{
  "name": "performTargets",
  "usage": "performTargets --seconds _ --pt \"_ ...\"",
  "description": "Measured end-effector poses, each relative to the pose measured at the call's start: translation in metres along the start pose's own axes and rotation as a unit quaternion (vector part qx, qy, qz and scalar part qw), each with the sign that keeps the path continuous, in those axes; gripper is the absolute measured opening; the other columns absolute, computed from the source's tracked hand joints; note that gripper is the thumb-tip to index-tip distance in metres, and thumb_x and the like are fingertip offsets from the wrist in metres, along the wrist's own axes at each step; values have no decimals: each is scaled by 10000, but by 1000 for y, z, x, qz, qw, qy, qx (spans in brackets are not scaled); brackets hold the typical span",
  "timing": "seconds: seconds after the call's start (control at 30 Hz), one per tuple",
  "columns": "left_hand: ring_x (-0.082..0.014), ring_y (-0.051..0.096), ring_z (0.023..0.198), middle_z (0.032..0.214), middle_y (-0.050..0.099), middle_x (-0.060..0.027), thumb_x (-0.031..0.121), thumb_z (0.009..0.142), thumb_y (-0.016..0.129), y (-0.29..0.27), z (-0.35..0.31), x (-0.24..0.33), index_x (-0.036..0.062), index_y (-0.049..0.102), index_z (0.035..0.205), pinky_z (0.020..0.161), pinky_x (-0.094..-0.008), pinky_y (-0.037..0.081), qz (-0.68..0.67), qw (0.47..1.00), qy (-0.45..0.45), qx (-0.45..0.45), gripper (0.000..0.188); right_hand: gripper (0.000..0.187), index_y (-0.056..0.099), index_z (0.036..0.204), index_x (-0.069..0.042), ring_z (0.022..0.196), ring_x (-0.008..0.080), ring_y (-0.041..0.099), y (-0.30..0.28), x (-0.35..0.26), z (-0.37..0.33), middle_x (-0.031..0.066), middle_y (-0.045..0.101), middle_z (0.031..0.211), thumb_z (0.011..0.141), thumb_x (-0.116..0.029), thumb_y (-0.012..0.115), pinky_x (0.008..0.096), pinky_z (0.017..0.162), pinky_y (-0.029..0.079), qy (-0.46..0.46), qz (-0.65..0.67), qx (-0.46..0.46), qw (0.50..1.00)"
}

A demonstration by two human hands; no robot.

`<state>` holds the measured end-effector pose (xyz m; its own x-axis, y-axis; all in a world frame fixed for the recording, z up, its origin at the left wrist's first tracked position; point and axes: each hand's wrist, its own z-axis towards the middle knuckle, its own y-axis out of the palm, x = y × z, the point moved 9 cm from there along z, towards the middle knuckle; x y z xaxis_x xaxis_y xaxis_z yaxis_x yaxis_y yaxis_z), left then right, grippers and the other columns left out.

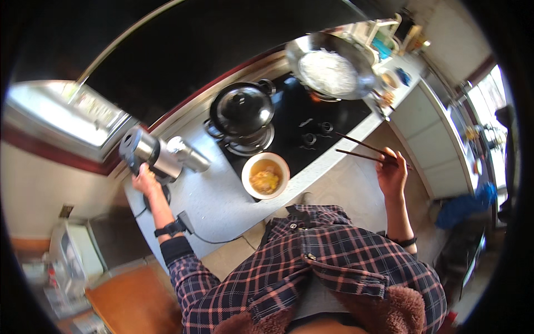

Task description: The person washes chopsticks under running water, then adds noodles from a plastic bag into a wok on the stove. They stir the noodles with chopsticks and pour hot water from a kettle into a bowl containing other ingredients.

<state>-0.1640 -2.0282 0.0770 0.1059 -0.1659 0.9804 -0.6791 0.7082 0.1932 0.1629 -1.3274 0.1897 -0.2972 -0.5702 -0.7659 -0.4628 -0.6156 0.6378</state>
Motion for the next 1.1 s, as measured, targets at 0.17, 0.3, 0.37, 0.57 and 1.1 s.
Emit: performTargets --seconds 0.17,0.3,0.37,0.57,1.1 --pt "-98 414 444 565 480 -8 43 643 636 2 -3 -2 20 555 660 403 -253 315 9 1000 29 7 85 224 619 993 -43 763 169 629 -1 -40 43 65 656 858 931 -238 526 276 616 508 -47 -71 2 996" --pt "-115 441 461 570 498 -18 80 660 643 -2 -18 -2 12 577 663 433 -270 338 74 996 51 -3 95 233 613 1018 -69 736 179 646 -10 -79 103 75 655 848 936 -273 535 307 638 551 -102 -164 40 980" --pt "-107 443 458 580 512 -15 68 670 649 -7 -26 -2 16 587 665 432 -260 340 66 995 72 0 81 340 606 1011 -7 723 210 658 -15 -93 137 118 658 831 957 -317 477 310 659 556 -115 -209 44 970" --pt "-180 559 671 787 617 -98 200 730 700 -15 -30 -10 -45 633 927 631 -321 450 162 985 52 -3 321 376 587 991 16 643 222 658 -32 -102 266 125 643 811 952 -336 460 313 623 568 -108 -311 28 944" --pt "-105 555 845 993 628 -25 198 899 571 -72 -340 -18 48 587 1129 698 -259 437 260 961 -58 72 275 257 551 879 36 550 233 633 -24 27 453 131 576 793 939 -201 472 317 487 570 24 -282 -74 956"
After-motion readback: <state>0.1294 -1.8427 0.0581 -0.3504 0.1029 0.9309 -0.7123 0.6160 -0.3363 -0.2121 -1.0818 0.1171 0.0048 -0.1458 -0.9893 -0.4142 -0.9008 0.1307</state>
